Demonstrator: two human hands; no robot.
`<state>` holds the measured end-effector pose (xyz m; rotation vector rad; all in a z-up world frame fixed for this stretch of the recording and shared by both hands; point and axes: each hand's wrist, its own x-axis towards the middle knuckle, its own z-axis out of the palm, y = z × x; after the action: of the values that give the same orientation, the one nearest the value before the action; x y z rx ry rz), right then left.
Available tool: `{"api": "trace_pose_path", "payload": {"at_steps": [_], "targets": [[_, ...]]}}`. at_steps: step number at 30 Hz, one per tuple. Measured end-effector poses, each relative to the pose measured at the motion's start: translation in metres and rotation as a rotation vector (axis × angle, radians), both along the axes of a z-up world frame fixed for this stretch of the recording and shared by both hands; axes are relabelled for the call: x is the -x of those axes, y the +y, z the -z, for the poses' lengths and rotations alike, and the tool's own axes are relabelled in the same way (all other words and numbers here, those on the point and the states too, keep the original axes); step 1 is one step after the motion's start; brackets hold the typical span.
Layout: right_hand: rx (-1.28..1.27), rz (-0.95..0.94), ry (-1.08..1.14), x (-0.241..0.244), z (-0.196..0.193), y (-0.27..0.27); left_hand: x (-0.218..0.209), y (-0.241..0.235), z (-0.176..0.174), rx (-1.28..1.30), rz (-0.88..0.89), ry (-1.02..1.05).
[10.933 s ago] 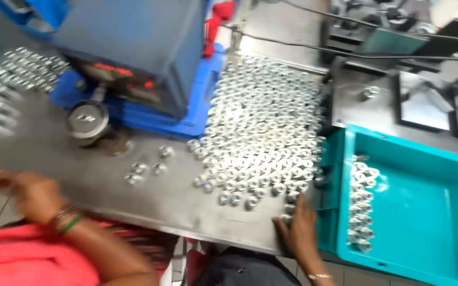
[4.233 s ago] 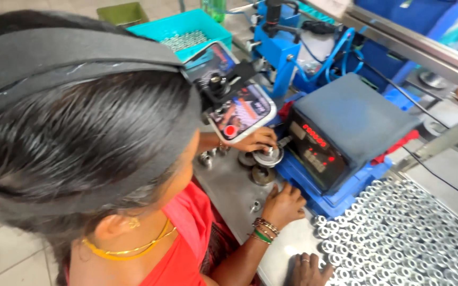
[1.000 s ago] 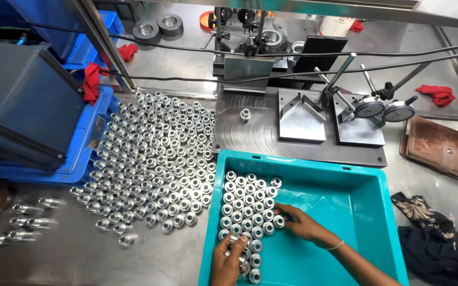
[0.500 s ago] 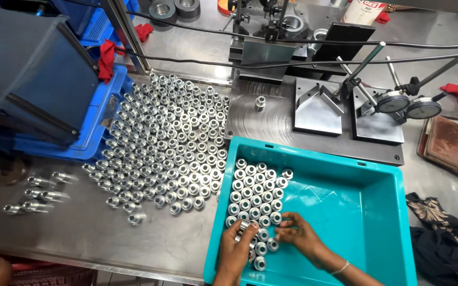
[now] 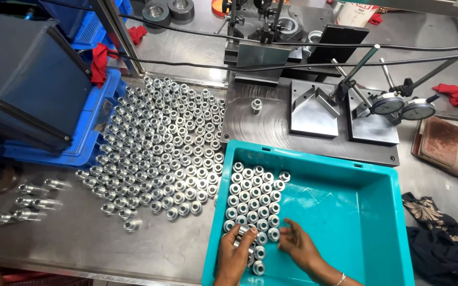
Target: The person picks up metal components from a table, places them into a measuring device, and then sorts them into a green bin. They also sort through the components in the bin and on the table, occasionally picking up and setting down individual pieces.
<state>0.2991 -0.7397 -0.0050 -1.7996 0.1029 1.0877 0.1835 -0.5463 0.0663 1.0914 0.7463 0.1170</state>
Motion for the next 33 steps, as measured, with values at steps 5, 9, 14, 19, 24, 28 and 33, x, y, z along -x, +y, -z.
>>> {"api": "trace_pose_path", "payload": {"at_steps": [5, 9, 14, 19, 24, 28, 33], "targets": [[-0.065, -0.066, 0.021, -0.026, -0.016, 0.0, 0.0, 0.001, 0.008, -0.08, -0.002, -0.007], [-0.057, 0.081, -0.085, -0.081, -0.025, 0.012, -0.003, 0.004, 0.004, -0.045, 0.015, 0.062], [-0.145, 0.092, -0.119, -0.137, 0.038, 0.04, -0.002, 0.001, 0.028, -0.042, 0.035, 0.065], [-0.223, 0.018, -0.05, -0.131, 0.004, 0.035, 0.004, 0.001, 0.067, -0.059, 0.024, 0.019], [-0.025, -0.012, -0.07, -0.082, -0.055, -0.013, -0.006, -0.007, 0.054, -0.14, 0.155, -0.012], [-0.058, -0.176, 0.061, -0.038, -0.064, -0.062, -0.025, -0.026, -0.026, -0.69, 0.634, -0.085], [-0.115, 0.166, 0.093, -0.019, -0.041, -0.096, -0.081, -0.072, -0.006, -0.834, 0.95, -0.147]]}}
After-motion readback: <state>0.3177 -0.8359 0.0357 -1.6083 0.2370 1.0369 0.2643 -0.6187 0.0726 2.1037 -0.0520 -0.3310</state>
